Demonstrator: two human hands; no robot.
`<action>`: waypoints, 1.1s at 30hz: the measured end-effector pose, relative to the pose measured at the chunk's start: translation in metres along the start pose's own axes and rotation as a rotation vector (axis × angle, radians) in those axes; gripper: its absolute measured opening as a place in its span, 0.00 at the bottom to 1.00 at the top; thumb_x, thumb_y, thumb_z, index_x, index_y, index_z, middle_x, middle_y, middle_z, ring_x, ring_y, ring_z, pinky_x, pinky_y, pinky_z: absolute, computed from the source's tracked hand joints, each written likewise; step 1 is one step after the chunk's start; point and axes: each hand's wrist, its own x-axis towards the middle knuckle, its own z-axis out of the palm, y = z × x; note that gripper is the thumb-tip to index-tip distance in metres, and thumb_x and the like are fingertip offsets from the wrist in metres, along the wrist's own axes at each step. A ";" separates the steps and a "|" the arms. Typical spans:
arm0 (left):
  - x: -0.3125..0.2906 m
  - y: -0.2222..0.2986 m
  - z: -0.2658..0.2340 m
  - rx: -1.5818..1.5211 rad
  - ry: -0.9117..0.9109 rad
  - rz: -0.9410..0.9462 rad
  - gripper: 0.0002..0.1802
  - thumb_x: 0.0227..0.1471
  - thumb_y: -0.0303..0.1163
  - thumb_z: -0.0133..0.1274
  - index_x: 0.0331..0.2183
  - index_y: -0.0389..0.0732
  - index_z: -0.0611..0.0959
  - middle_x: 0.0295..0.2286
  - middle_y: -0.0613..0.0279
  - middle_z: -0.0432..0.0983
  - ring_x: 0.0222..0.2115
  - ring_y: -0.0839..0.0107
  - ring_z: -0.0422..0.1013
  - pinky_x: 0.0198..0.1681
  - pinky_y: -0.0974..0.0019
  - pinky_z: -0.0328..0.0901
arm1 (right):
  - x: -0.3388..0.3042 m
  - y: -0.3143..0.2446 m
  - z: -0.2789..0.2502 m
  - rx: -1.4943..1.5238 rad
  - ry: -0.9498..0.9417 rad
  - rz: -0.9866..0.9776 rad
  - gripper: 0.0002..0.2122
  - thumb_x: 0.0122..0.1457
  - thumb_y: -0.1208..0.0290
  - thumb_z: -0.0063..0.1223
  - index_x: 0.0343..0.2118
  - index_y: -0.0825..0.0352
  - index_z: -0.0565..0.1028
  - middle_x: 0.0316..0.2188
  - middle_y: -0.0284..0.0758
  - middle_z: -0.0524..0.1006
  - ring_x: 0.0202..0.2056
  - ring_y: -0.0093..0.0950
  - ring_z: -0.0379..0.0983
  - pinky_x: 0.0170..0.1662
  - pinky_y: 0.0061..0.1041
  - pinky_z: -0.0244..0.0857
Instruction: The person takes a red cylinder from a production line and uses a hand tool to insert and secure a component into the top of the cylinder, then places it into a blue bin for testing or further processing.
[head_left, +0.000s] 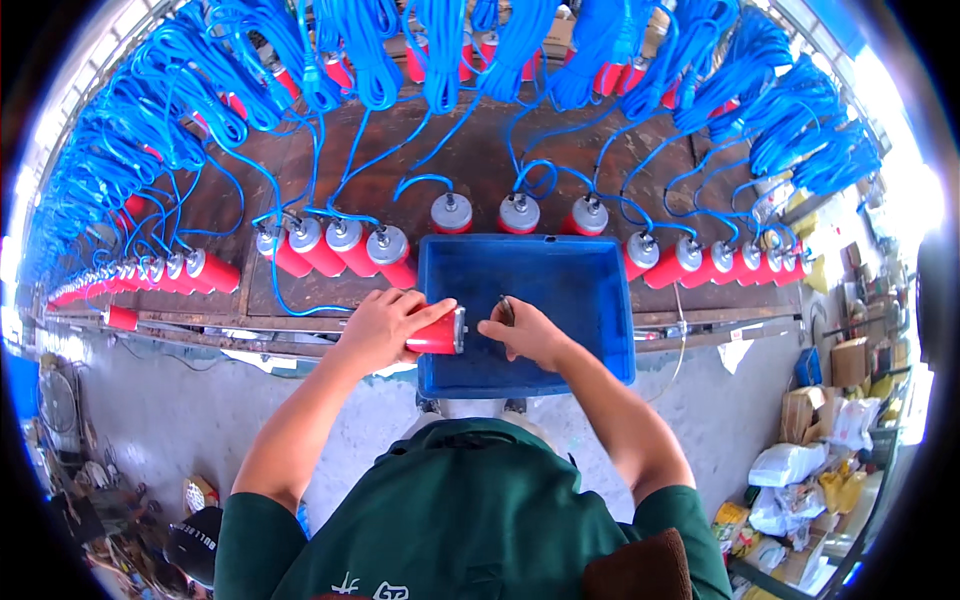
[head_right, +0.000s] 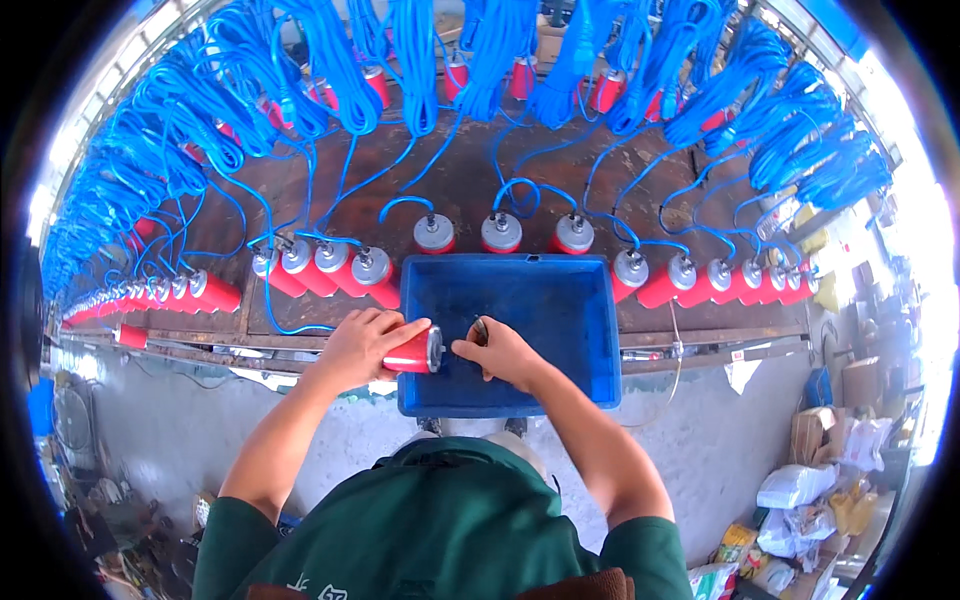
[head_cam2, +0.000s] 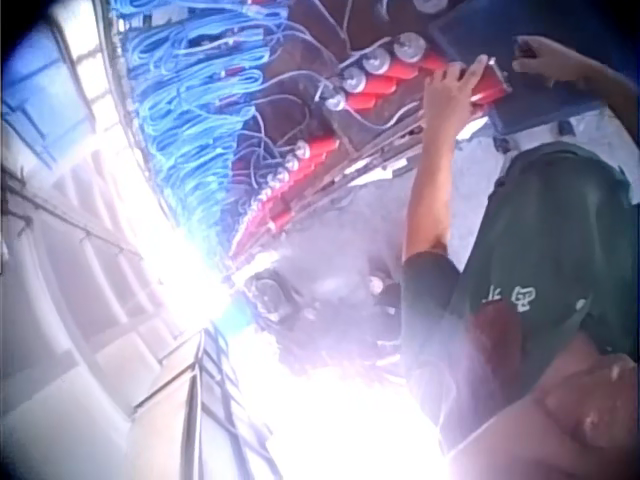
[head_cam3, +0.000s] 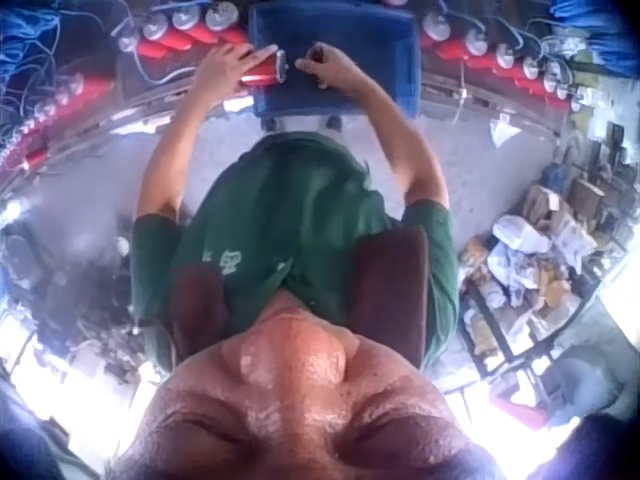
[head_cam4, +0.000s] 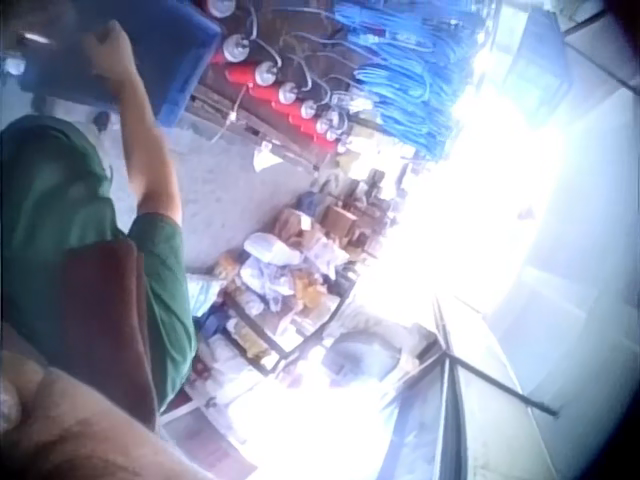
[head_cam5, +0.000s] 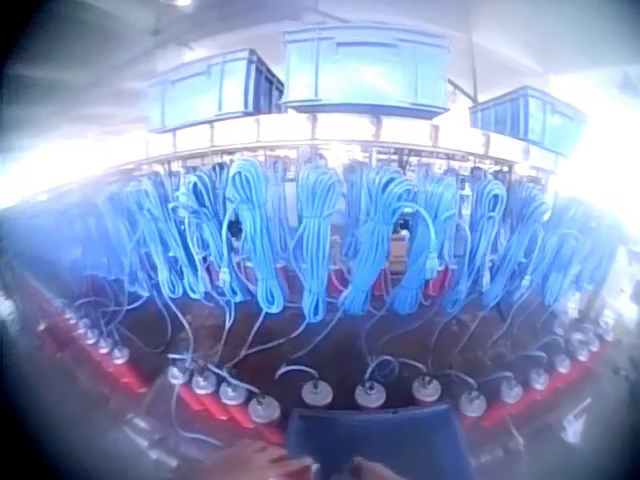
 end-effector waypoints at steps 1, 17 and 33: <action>0.000 0.000 0.000 0.026 -0.019 0.007 0.63 0.33 0.40 0.79 0.71 0.65 0.67 0.49 0.65 0.77 0.50 0.58 0.75 0.54 0.54 0.68 | 0.002 -0.004 0.008 0.156 0.016 0.031 0.27 0.64 0.50 0.68 0.53 0.70 0.74 0.42 0.40 0.81 0.31 0.27 0.75 0.28 0.24 0.70; -0.081 0.011 0.100 -1.791 0.660 -1.086 0.61 0.50 0.55 0.75 0.67 0.28 0.59 0.50 0.48 0.78 0.45 0.61 0.81 0.42 0.63 0.80 | 0.002 -0.016 0.062 0.429 0.053 -0.008 0.35 0.60 0.59 0.72 0.66 0.73 0.70 0.50 0.41 0.80 0.47 0.28 0.75 0.51 0.27 0.70; -0.161 -0.142 0.005 -0.611 0.744 -1.233 0.43 0.40 0.50 0.80 0.52 0.38 0.80 0.40 0.54 0.87 0.42 0.59 0.84 0.50 0.57 0.75 | -0.067 -0.010 0.023 0.312 0.454 0.083 0.10 0.72 0.69 0.58 0.48 0.72 0.79 0.37 0.40 0.87 0.14 0.14 0.60 0.16 0.16 0.51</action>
